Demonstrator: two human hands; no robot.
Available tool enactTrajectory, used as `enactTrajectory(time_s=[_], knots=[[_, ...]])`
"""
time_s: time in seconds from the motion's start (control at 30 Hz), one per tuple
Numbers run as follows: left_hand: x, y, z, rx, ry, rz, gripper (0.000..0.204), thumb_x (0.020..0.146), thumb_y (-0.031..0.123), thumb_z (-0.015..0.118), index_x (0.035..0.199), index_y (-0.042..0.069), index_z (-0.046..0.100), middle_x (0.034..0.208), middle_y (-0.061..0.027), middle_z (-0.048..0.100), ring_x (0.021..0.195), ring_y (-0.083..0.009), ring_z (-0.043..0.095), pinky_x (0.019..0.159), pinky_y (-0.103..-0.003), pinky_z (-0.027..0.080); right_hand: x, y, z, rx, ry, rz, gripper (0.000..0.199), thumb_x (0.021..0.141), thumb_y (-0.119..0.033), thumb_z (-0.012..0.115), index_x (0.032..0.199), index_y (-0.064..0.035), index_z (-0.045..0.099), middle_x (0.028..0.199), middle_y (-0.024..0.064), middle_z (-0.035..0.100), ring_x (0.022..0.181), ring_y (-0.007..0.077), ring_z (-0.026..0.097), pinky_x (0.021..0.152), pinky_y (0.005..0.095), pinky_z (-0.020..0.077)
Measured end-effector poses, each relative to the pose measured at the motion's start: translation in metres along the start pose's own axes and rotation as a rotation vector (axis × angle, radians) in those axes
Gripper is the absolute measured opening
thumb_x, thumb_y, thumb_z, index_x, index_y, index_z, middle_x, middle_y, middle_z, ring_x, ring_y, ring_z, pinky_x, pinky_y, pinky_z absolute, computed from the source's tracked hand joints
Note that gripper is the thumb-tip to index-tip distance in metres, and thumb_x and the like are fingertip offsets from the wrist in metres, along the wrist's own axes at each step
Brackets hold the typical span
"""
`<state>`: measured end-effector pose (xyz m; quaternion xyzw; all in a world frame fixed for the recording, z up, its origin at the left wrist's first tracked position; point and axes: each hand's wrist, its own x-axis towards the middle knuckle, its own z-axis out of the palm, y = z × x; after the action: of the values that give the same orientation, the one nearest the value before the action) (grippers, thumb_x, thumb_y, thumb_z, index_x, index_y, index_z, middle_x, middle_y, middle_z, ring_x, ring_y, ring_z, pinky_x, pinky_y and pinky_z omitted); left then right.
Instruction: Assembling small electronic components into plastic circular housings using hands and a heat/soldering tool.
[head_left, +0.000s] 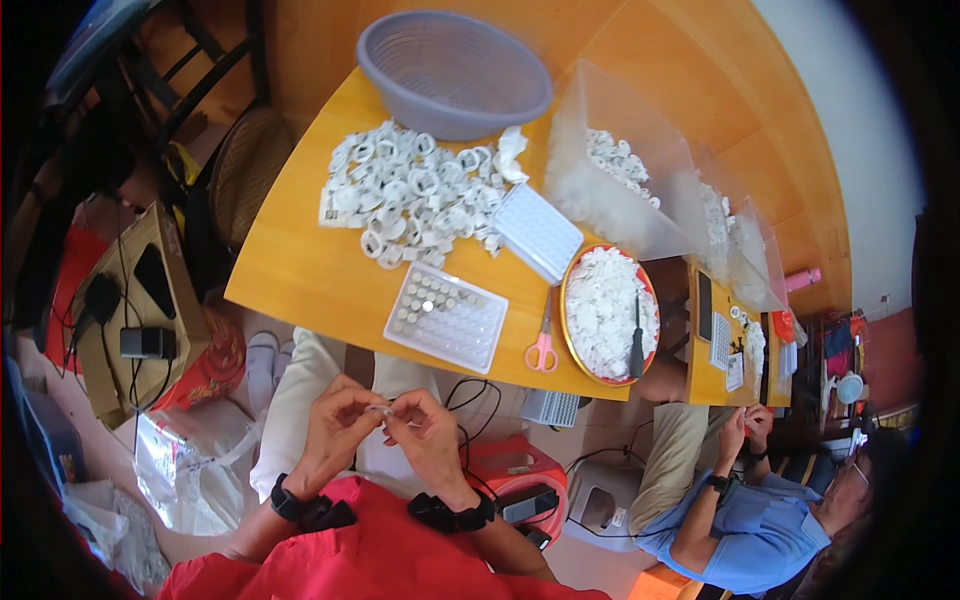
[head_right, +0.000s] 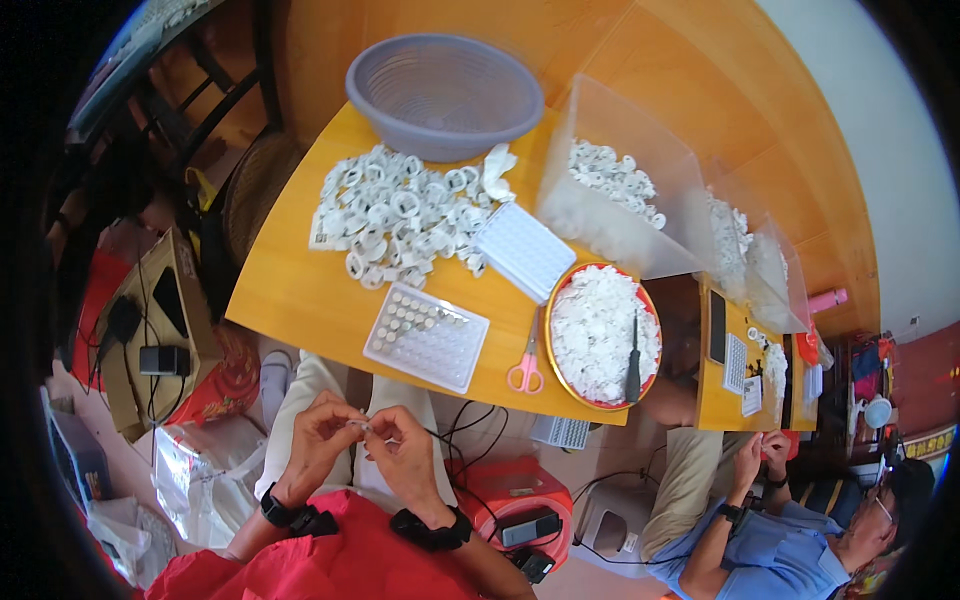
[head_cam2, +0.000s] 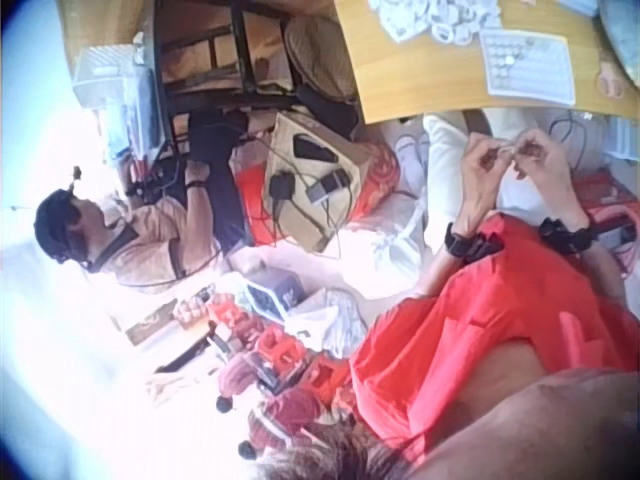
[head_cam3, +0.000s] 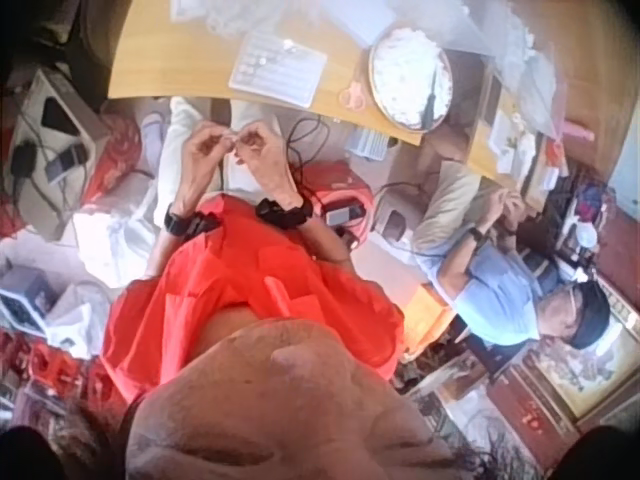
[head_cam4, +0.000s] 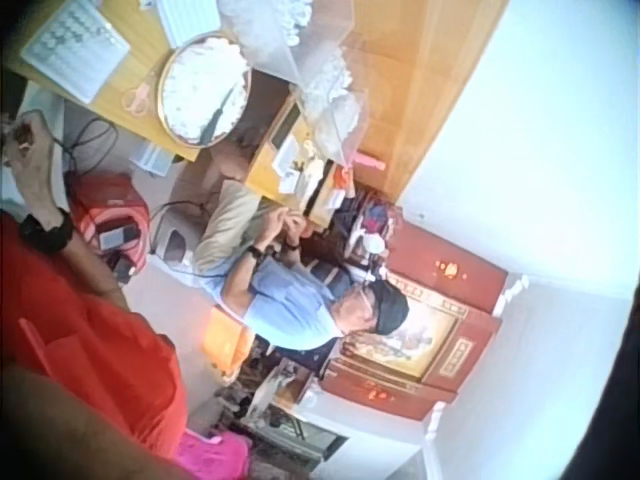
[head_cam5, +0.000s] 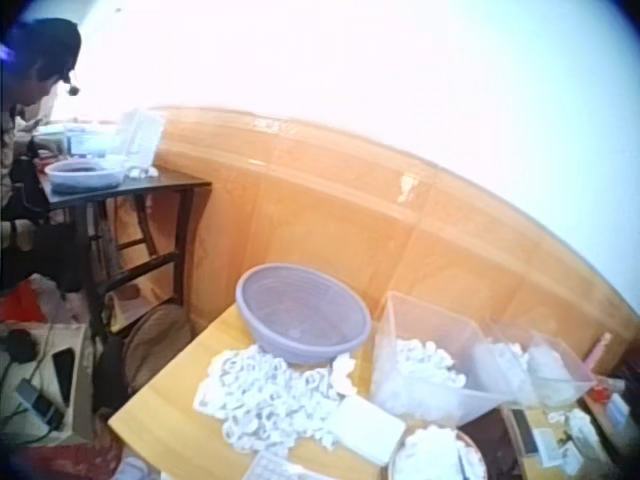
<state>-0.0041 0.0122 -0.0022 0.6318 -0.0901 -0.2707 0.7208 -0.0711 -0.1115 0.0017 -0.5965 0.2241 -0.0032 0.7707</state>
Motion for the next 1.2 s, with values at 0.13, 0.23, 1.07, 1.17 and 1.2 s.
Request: enactTrajectory(time_s=[0.13,0.23,1.07,1.17,1.2], knots=[[0.0,0.002,-0.001,-0.061,0.016,0.02,0.009,0.078,-0.006,0.059,0.085,0.0,0.063,0.089,-0.0041,0.046,0.079,-0.0114,0.053,0.067,-0.021,0.047,0.004,-0.004,0.003,0.067,-0.048,0.015,0.011,0.084,0.0,0.057,0.091,0.0004,0.049,0.085,0.0057,0.055,0.077,0.0107,0.057,0.062,0.0245,0.053],[0.001,0.006,-0.003,-0.039,0.006,0.03,0.01,0.077,-0.007,0.058,0.084,0.0,0.061,0.087,-0.0028,0.046,0.082,-0.0102,0.054,0.071,-0.023,0.048,0.005,-0.01,0.005,0.077,-0.048,-0.049,0.009,0.084,0.001,0.056,0.089,0.0004,0.048,0.079,0.0036,0.052,0.071,0.0083,0.055,0.06,0.0221,0.0522],[0.006,0.037,-0.006,-0.284,-0.136,-0.056,0.031,0.084,0.001,0.057,0.114,0.002,0.054,0.102,-0.008,0.051,0.087,-0.0187,0.063,0.075,-0.026,0.052,0.027,-0.128,-0.087,-0.416,0.159,-0.304,0.005,0.085,-0.005,0.056,0.089,-0.0055,0.055,0.073,0.0014,0.057,0.06,0.0072,0.055,0.054,0.0213,0.0461],[0.003,0.028,-0.02,-0.256,-0.162,-0.025,0.03,0.085,0.001,0.054,0.115,0.002,0.053,0.099,-0.0071,0.054,0.087,-0.0195,0.063,0.075,-0.027,0.052,0.052,-0.207,-0.143,-0.622,0.451,-0.631,0.006,0.083,-0.006,0.059,0.088,-0.0024,0.056,0.075,0.0017,0.056,0.065,0.0089,0.057,0.056,0.0215,0.0475],[0.001,0.026,-0.023,-0.254,-0.158,-0.065,0.027,0.085,0.003,0.055,0.112,0.002,0.056,0.1,-0.007,0.055,0.087,-0.0178,0.062,0.075,-0.026,0.051,0.061,-0.229,-0.157,-0.55,0.516,-0.704,0.008,0.083,-0.006,0.059,0.09,-0.0015,0.057,0.076,0.0022,0.057,0.066,0.0092,0.057,0.056,0.0215,0.0476]])
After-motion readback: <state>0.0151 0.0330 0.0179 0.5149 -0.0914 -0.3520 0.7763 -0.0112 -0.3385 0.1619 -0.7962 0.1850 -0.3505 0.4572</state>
